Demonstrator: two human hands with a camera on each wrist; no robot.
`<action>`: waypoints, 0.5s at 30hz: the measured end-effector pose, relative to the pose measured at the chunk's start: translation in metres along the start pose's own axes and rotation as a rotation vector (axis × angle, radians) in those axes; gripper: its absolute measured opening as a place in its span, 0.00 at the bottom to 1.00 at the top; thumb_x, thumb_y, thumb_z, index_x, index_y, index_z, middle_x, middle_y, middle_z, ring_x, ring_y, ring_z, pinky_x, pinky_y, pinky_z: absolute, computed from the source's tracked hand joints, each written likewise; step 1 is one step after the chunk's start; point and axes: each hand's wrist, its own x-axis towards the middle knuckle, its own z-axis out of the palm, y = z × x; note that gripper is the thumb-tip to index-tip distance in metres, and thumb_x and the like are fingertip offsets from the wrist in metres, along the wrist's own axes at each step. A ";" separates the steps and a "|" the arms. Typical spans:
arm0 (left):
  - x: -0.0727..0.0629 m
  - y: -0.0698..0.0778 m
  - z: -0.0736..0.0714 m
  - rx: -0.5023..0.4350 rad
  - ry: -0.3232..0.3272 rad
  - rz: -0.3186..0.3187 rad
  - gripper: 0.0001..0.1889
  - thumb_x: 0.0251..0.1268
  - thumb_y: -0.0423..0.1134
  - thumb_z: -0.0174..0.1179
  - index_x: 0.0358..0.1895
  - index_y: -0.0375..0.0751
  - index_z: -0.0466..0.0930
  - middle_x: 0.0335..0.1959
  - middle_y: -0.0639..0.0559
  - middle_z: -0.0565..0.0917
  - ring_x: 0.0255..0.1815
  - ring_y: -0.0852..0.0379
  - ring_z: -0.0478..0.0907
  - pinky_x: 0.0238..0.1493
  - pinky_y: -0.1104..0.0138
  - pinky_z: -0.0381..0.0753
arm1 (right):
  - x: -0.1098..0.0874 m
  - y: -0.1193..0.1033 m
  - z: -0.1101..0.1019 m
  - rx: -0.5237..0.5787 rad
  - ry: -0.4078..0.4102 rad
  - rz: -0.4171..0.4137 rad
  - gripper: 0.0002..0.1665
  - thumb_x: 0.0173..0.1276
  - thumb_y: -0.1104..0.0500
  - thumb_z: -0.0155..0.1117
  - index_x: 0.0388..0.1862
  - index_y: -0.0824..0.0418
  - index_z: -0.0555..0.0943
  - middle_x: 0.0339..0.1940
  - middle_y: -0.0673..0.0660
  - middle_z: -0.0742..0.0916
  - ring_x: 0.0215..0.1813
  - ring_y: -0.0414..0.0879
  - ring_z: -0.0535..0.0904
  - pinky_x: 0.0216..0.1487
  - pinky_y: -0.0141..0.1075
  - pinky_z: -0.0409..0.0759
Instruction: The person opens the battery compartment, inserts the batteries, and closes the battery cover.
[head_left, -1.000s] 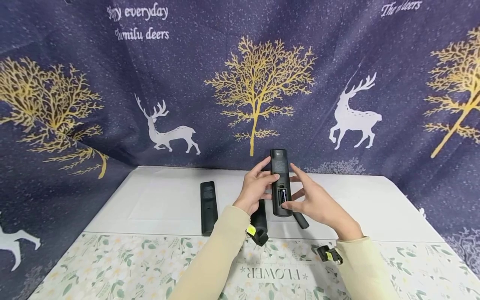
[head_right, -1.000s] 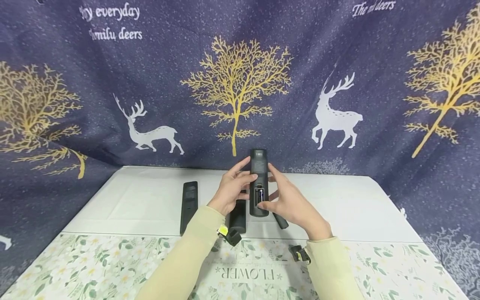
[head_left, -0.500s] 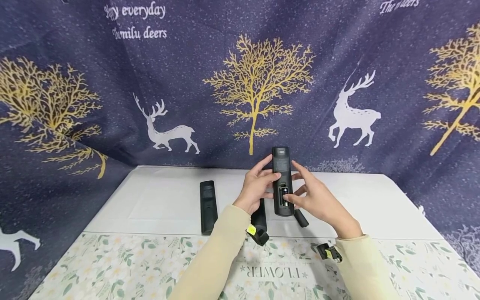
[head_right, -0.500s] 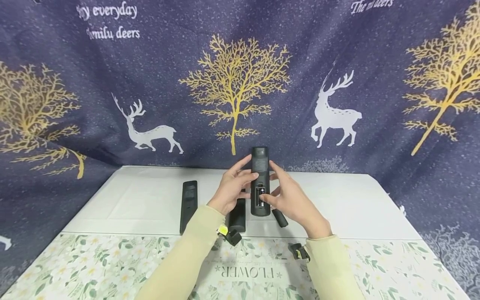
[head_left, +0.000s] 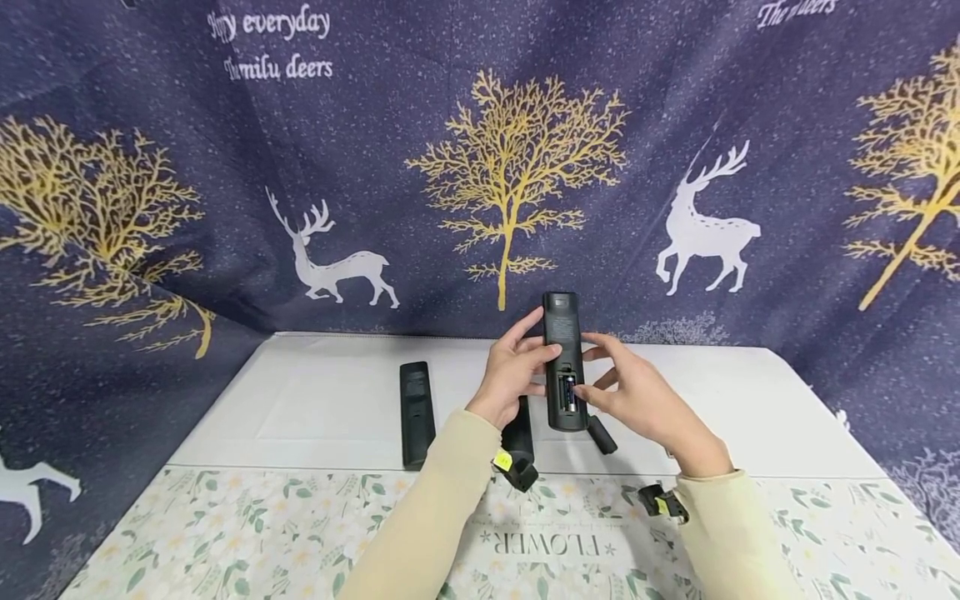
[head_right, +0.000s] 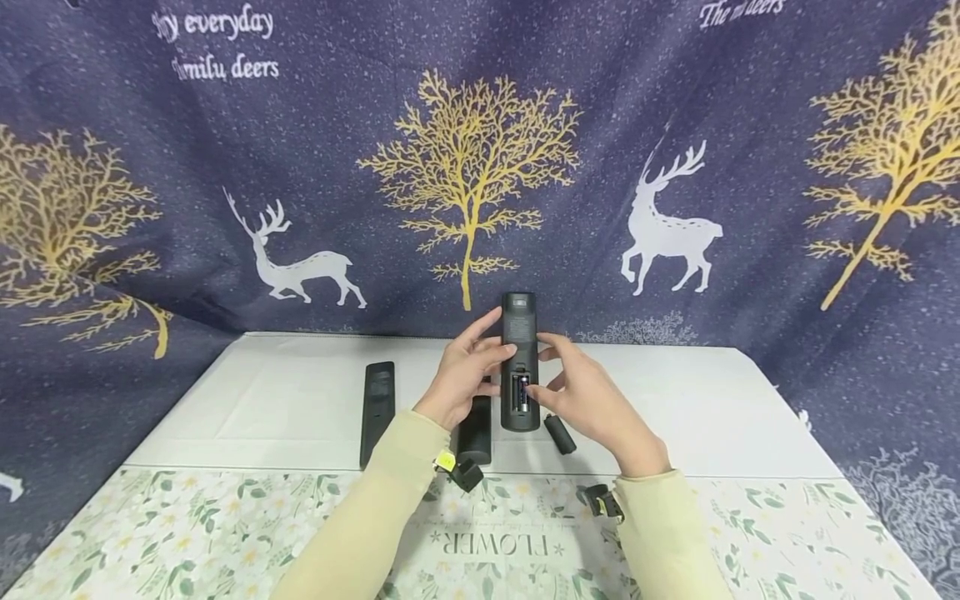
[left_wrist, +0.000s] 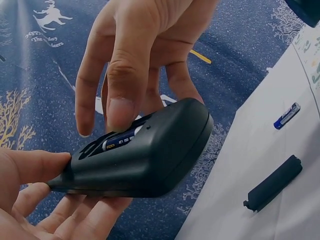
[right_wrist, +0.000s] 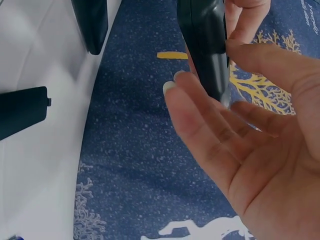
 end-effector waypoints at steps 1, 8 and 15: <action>0.000 0.000 0.000 -0.002 0.000 -0.001 0.35 0.72 0.32 0.69 0.76 0.69 0.75 0.55 0.52 0.88 0.42 0.47 0.87 0.31 0.61 0.87 | 0.000 0.000 -0.001 -0.005 0.001 -0.002 0.43 0.73 0.62 0.74 0.81 0.66 0.65 0.65 0.69 0.82 0.45 0.51 0.88 0.45 0.51 0.86; 0.000 0.001 0.001 -0.004 0.008 -0.004 0.34 0.72 0.32 0.69 0.76 0.68 0.76 0.55 0.51 0.88 0.39 0.50 0.85 0.30 0.61 0.87 | -0.004 0.000 -0.010 -0.050 -0.015 -0.010 0.30 0.73 0.63 0.72 0.70 0.67 0.75 0.59 0.68 0.85 0.47 0.56 0.88 0.50 0.56 0.86; -0.001 0.001 0.000 -0.009 0.004 -0.005 0.35 0.72 0.32 0.68 0.77 0.68 0.75 0.55 0.52 0.88 0.36 0.53 0.83 0.29 0.62 0.87 | -0.009 0.006 -0.018 -0.121 -0.028 -0.015 0.20 0.69 0.68 0.70 0.58 0.70 0.79 0.49 0.66 0.88 0.43 0.56 0.89 0.47 0.54 0.87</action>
